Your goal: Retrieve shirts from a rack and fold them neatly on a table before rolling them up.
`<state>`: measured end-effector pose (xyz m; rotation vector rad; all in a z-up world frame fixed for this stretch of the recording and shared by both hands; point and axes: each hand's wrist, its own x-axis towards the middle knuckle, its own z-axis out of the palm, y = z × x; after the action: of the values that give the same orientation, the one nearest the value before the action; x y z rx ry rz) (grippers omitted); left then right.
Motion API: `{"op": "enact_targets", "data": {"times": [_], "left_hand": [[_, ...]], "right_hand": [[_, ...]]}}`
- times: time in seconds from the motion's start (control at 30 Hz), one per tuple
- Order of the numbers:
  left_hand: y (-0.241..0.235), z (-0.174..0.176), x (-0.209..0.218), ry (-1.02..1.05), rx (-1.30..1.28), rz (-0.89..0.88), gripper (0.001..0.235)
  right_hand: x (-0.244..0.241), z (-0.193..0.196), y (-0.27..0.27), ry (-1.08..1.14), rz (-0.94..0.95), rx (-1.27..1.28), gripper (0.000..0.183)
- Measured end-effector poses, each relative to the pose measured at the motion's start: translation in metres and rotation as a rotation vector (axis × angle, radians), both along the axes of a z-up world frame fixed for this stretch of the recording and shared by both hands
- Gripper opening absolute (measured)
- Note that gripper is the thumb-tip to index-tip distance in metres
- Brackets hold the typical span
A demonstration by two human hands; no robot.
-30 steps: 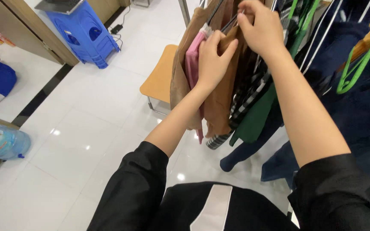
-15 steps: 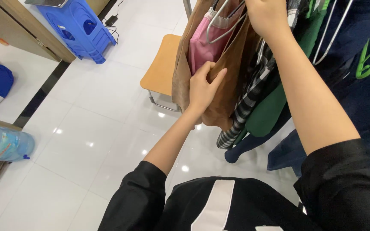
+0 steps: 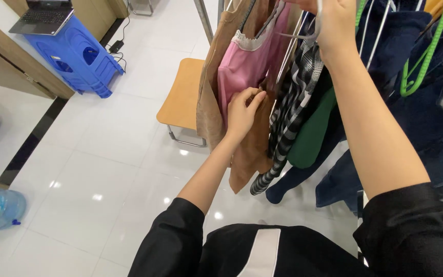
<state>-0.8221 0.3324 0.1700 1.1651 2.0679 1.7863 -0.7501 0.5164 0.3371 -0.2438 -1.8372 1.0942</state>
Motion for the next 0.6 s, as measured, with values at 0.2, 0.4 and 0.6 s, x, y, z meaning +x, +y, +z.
{"op": "enact_targets", "data": {"times": [0.2,0.4,0.6], "left_hand": [[-0.030,0.012,0.013,-0.052,0.018,-0.112,0.015],[-0.055,0.012,0.030,-0.044,0.134,-0.393,0.005],[-0.085,0.010,0.067,-0.020,0.139,-0.522,0.008]], "right_hand": [[0.032,-0.014,-0.044,-0.032,-0.061,0.124,0.035],[0.103,-0.060,-0.144,0.138,-0.491,0.212,0.023],[0.152,-0.179,-0.235,-0.047,-0.678,-0.070,0.014]]}}
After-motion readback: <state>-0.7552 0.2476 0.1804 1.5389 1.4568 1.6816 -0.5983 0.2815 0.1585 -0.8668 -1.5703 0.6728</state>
